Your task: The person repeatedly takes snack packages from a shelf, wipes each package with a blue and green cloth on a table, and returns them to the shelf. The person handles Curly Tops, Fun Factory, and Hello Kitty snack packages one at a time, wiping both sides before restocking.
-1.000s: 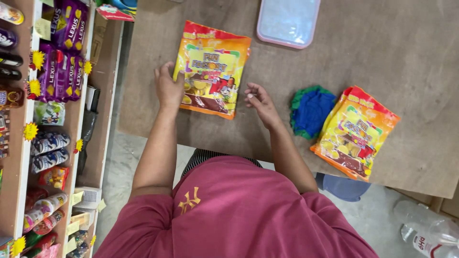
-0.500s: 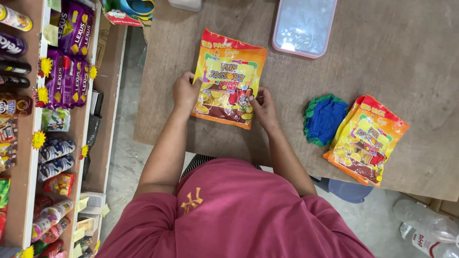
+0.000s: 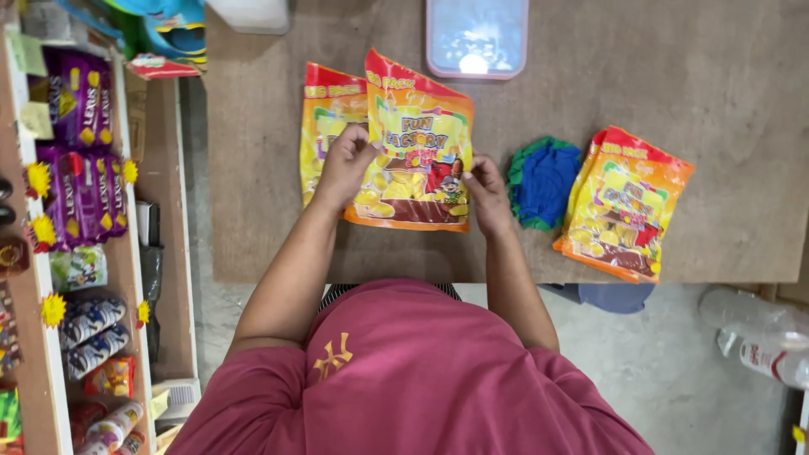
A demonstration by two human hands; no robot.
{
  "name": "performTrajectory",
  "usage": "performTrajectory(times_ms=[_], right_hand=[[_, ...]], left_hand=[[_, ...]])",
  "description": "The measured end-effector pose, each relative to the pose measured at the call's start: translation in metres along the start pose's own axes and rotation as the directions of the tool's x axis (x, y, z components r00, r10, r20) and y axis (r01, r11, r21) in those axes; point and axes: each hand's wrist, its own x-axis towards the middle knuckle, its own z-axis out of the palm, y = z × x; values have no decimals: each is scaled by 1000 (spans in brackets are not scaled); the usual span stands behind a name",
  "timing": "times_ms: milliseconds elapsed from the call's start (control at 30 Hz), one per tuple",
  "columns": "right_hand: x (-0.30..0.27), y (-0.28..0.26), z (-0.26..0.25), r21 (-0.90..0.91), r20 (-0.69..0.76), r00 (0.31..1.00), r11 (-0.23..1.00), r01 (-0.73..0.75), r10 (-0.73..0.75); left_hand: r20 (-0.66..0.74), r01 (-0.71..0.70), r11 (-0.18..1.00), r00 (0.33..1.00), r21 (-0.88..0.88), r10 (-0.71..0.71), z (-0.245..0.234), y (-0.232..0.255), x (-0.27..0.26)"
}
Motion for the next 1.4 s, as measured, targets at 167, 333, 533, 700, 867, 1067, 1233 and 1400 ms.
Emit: performTrajectory(times_ms=[167,333,533,700,867,1067,1233,1400], right_hand=[[-30,-9,-58,-80,-80,995,996,44,-51],[-56,-5,-106,-263,-179,984,964,-31,-17],[-63,-35,-104,-924,-128,948,383,-7,-290],[-41,-43,-85,-985,-145,948,127,-113,-284],[-4,4,-145,-970,-183,911,221,-105,-370],[-3,-51,-86,-836,-273,867,549,0,-416],[-22,-52,-1,-953,251,956,136,272,-153],[-2,-34,2,-935,350,931,95,340,107]], left_hand=[[116,20,997,993,-76,-11,63,-43,-5],[145,90,994,986,-63,-80,100,-95,-18],[26,138,975,989,173,-145,101,-115,-27],[-89,2,927,995,375,34,101,-88,-34],[-133,31,907,991,420,27,96,-87,-34],[-148,52,903,989,426,13,85,-90,-30],[-108,75,871,994,485,-26,82,-85,-30],[-75,95,835,995,541,-64,78,-90,-28]])
